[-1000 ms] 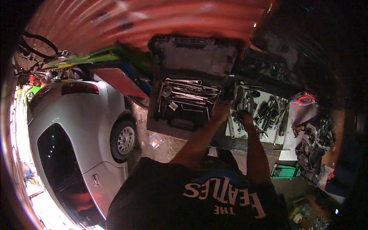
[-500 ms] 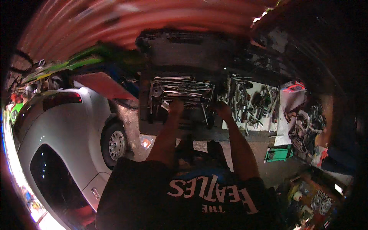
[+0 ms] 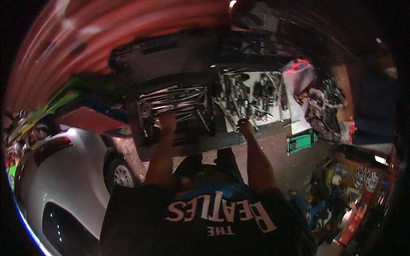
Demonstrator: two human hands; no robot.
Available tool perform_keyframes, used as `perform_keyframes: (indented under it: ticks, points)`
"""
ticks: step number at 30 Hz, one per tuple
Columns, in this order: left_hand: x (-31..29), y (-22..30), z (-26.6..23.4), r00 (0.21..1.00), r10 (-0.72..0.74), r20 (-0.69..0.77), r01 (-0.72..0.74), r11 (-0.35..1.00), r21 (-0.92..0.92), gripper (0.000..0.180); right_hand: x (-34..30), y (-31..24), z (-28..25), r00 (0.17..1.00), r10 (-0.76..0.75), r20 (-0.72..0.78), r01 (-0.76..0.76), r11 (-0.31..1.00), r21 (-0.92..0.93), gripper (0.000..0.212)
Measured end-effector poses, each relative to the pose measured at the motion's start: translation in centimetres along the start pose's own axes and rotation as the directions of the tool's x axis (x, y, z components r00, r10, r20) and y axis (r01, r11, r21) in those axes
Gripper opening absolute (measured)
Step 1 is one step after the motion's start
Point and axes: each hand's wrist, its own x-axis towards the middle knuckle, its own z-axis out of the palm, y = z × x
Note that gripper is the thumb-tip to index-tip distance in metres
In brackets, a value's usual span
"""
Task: The person repeatedly picks up various hand tools from a cluttered workbench and places them into a black toolbox. The person handles wrenches, sockets, and other metal tools one by one, moving them from the bench surface into the open case.
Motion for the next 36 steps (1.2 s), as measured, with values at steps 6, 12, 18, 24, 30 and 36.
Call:
perform_keyframes:
  ticks: [6,12,18,24,30,36]
  points:
    - [-0.9,-0.7,-0.3,1.000,-0.028,0.007,0.028,0.999,0.042,0.021,2.6,-7.9,-0.4,0.999,0.045,0.020,-0.048,0.964,0.261,0.017]
    - [-0.4,1.0,-2.9,0.989,0.043,-0.142,-0.032,0.996,0.077,0.017,4.3,-10.1,-0.7,0.961,-0.214,-0.177,0.225,0.973,0.046,0.026]
    - [1.6,5.0,-5.1,0.991,0.055,-0.118,-0.063,0.996,-0.061,0.016,4.1,-6.3,0.1,0.984,-0.121,-0.133,0.117,0.992,-0.037,0.028]
    - [2.1,9.6,-4.7,0.999,0.048,0.007,-0.048,0.999,-0.024,0.021,0.2,-3.5,-2.4,0.963,0.270,-0.025,-0.194,0.748,0.635,0.018]
    - [4.3,17.0,-4.2,0.986,0.163,0.042,-0.163,0.987,-0.005,0.036,0.1,4.2,-3.7,0.994,0.098,-0.045,-0.074,0.923,0.377,0.020]
    - [4.0,24.6,-5.0,0.955,0.055,0.290,-0.086,0.992,0.094,0.065,1.5,3.9,-9.8,0.958,0.264,0.109,-0.286,0.871,0.400,0.035]
